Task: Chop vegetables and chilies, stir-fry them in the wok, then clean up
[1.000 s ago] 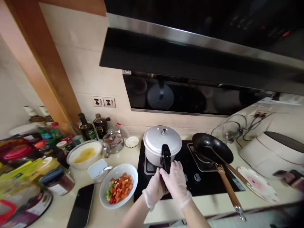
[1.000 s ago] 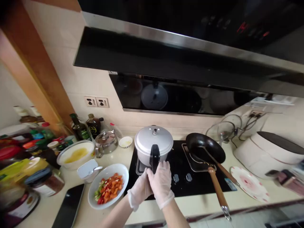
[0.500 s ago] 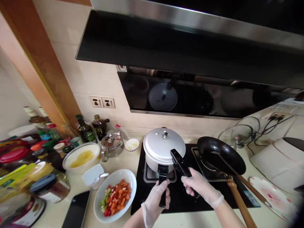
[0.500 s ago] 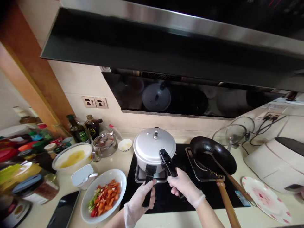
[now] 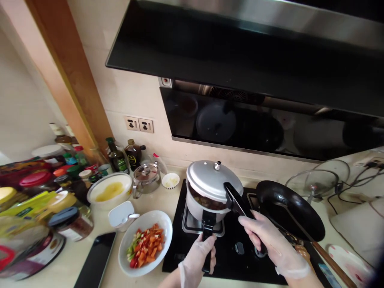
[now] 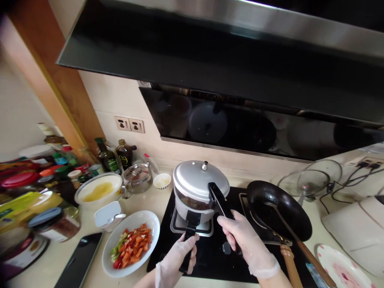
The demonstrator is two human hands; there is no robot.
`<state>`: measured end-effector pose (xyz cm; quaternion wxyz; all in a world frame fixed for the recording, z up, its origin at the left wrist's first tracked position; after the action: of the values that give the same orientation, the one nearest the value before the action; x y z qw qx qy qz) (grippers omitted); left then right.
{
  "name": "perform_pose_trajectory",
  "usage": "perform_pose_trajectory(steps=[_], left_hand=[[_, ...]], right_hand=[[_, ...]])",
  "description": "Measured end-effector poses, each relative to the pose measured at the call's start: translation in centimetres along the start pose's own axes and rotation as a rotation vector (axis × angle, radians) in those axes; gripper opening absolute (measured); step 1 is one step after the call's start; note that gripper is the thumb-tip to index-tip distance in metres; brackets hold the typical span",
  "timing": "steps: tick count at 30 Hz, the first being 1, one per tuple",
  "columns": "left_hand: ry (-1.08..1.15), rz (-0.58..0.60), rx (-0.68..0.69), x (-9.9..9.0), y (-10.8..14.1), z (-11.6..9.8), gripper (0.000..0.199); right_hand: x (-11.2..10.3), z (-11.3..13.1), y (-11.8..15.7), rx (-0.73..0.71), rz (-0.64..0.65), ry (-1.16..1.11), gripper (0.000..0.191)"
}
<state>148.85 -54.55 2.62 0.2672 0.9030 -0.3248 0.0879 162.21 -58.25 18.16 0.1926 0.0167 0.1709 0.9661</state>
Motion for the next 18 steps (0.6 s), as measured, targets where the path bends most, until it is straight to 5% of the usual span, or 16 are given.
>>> perform_pose_trajectory(steps=[9, 13, 18], left_hand=[[0.011, 0.000, -0.002, 0.3, 0.1, 0.9, 0.053], [0.036, -0.001, -0.001, 0.8, 0.0, 2.4, 0.061], [0.060, -0.022, 0.001, 0.9, -0.1, 2.9, 0.062]], right_hand=[[-0.4, 1.3, 2.0, -0.131, 0.209, -0.117, 0.037], [0.1, -0.4, 2.4, -0.095, 0.290, -0.313, 0.037], [-1.4, -3.1, 1.9, -0.047, 0.233, -0.511, 0.033]])
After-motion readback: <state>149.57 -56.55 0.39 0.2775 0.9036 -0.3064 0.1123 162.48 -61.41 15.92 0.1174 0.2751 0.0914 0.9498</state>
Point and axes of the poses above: each hand's wrist, its own y-axis away from the middle knuckle, its own x-axis out of the palm, z = x × y, the point moved 10 cm from there along -y, towards the middle knuckle, and after that the axes turned 13 degrees about -y, right-handed, at the moved point
